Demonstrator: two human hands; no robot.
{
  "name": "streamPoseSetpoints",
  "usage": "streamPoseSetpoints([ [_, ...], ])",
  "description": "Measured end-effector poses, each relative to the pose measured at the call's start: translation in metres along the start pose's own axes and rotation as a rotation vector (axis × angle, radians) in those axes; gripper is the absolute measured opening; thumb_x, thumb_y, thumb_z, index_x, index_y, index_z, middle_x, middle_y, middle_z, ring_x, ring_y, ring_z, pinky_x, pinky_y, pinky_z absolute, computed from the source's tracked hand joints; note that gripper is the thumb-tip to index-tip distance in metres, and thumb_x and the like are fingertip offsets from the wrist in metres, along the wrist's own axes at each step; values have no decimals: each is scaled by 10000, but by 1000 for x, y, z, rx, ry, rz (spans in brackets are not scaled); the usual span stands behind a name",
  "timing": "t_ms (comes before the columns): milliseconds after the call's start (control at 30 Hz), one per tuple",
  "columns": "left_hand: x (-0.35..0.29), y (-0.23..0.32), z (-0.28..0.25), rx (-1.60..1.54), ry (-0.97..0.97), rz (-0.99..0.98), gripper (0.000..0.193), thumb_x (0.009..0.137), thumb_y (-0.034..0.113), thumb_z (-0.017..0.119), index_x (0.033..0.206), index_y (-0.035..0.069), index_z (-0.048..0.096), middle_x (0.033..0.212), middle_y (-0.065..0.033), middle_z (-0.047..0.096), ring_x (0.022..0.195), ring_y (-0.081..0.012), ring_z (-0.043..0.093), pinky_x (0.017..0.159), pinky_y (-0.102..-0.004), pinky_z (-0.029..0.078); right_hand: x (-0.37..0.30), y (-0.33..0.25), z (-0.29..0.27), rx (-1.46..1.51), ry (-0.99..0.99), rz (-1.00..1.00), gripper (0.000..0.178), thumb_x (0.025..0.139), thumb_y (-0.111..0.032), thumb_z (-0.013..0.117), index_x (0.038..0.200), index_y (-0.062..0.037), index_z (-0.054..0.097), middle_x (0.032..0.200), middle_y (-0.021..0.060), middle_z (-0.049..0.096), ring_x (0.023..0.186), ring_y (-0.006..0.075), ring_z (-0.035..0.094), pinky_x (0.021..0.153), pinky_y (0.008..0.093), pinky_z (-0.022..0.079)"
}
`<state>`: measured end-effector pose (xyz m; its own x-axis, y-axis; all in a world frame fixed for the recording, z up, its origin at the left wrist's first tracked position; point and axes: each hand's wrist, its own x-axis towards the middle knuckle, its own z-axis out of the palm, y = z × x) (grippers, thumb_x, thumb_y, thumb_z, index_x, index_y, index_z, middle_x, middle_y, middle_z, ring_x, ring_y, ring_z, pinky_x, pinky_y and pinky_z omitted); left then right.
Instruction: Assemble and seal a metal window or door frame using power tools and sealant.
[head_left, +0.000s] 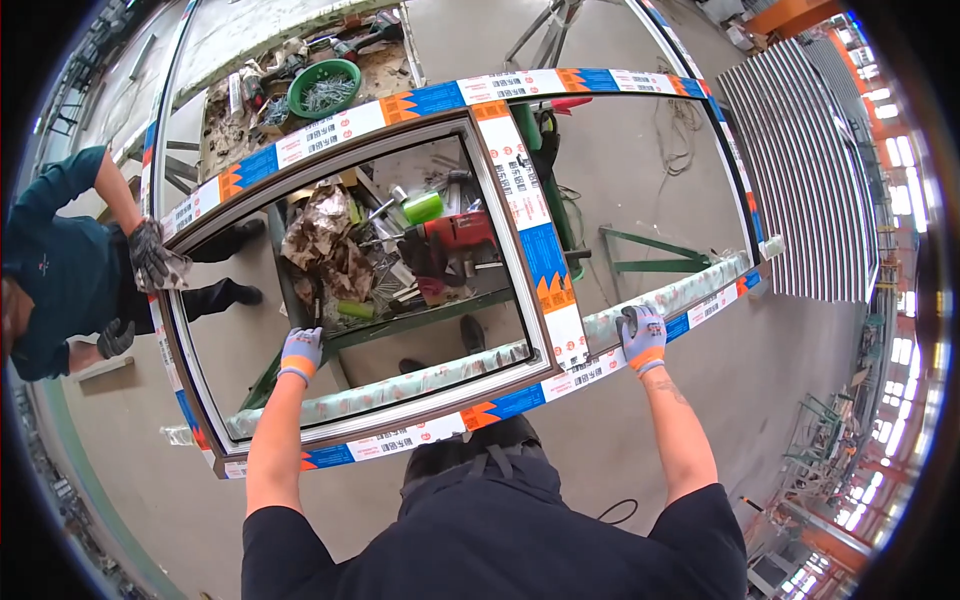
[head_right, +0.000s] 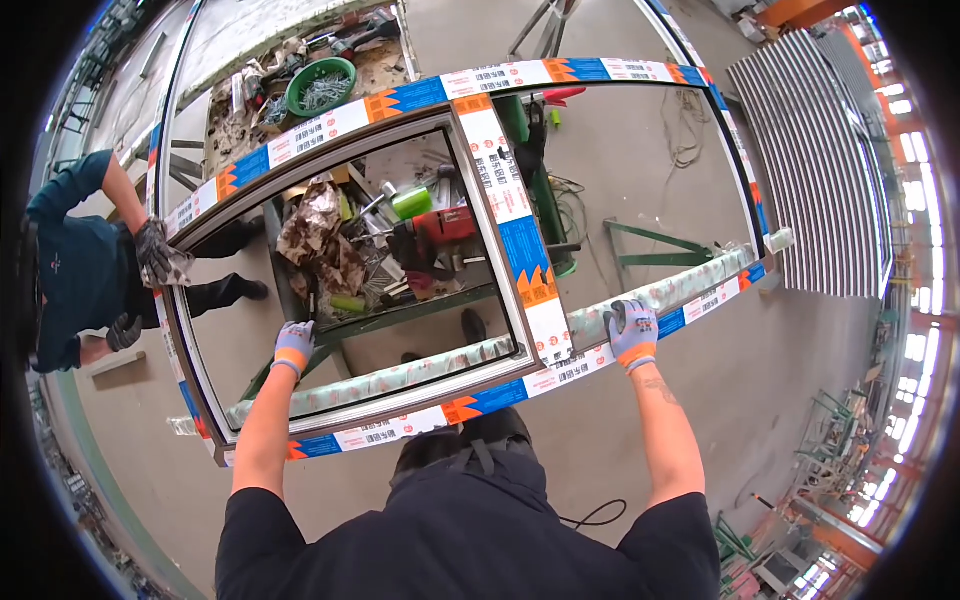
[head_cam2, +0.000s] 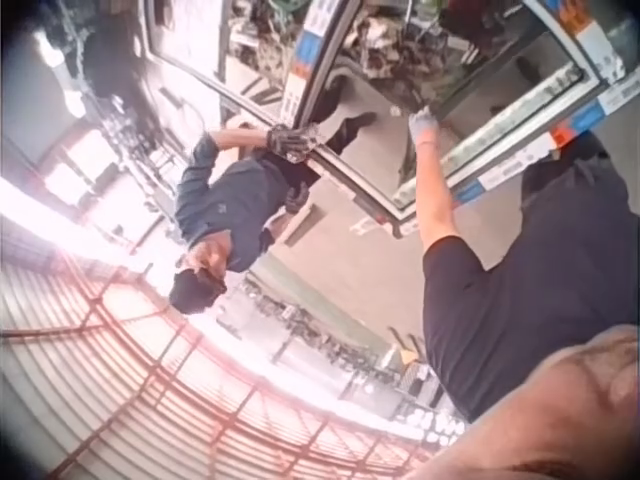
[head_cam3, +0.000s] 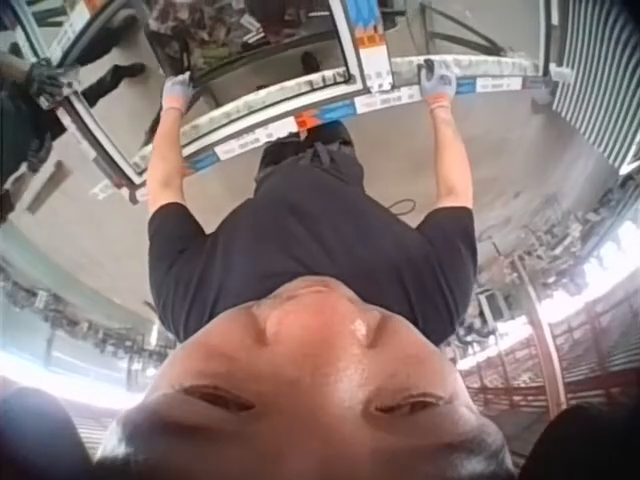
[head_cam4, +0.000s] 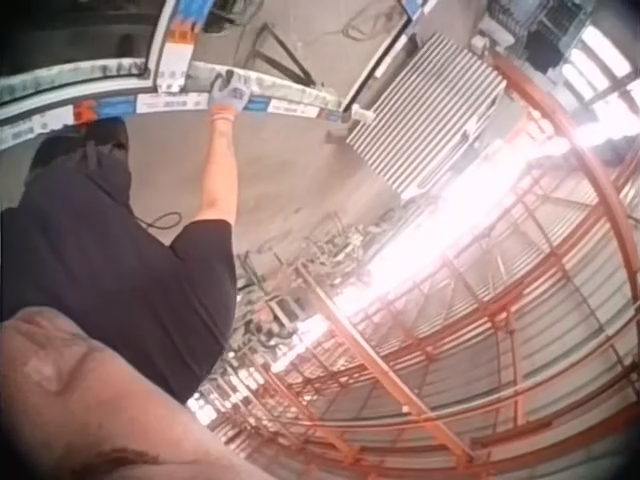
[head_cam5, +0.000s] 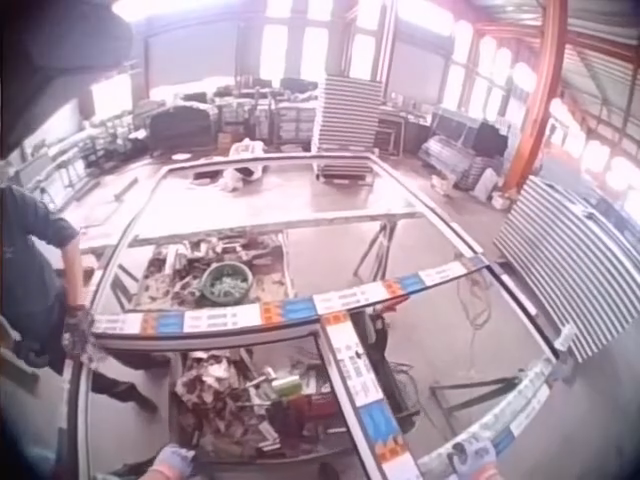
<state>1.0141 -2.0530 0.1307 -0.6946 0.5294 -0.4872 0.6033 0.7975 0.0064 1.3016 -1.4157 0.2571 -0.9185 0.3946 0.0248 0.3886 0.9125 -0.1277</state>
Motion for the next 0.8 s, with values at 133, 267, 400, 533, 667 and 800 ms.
streamPoseSetpoints([
  [133, -16, -26, -3, -2, -28, -34, 345, 889, 267, 584, 1183, 93, 629, 1127, -129, 678, 1076, -287, 626, 1010, -399, 428, 2, -7, -9, 27, -47, 0, 195, 842, -234, 635, 949, -74, 662, 1014, 141, 665, 1019, 358, 589, 916, 440, 444],
  [267, -29, -41, -9, 47, -103, -110, 369, 914, 347, 568, 1169, 88, 634, 1102, -127, 686, 1064, -280, 632, 1023, -395, 420, 4, -9, -12, 41, -24, -4, 183, 845, -223, 635, 949, -75, 662, 1007, 138, 666, 1016, 358, 588, 921, 439, 444],
  [400, -39, -68, 9, 36, -96, -168, 399, 925, 410, 560, 1148, 86, 634, 1087, -134, 687, 1049, -285, 638, 1027, -399, 417, 0, -6, -6, 22, -28, 1, 185, 842, -219, 639, 957, -75, 660, 1012, 137, 664, 1015, 352, 589, 922, 438, 443],
  [533, -39, -79, 9, 59, -120, -260, 439, 929, 450, 555, 1166, 87, 628, 1091, -144, 686, 1054, -293, 642, 1038, -404, 415, 0, -7, -7, 30, -9, -4, 179, 841, -210, 638, 952, -71, 656, 1003, 137, 663, 1003, 351, 590, 913, 441, 444],
  [667, -35, -93, 0, 41, -257, -298, 474, 931, 483, 540, 1180, 89, 624, 1106, -159, 688, 1076, -302, 638, 1039, -412, 418, 2, -10, -11, 6, 13, -50, 174, 840, -203, 637, 949, -68, 655, 989, 135, 661, 988, 351, 591, 896, 441, 450],
  [800, -37, -97, 13, 53, -216, -293, 460, 925, 487, 549, 1136, 91, 649, 1093, -145, 697, 1081, -299, 637, 1033, -409, 419, -5, -13, -13, 38, 18, -51, 160, 838, -176, 633, 949, -62, 652, 992, 142, 656, 981, 357, 587, 881, 438, 456],
])
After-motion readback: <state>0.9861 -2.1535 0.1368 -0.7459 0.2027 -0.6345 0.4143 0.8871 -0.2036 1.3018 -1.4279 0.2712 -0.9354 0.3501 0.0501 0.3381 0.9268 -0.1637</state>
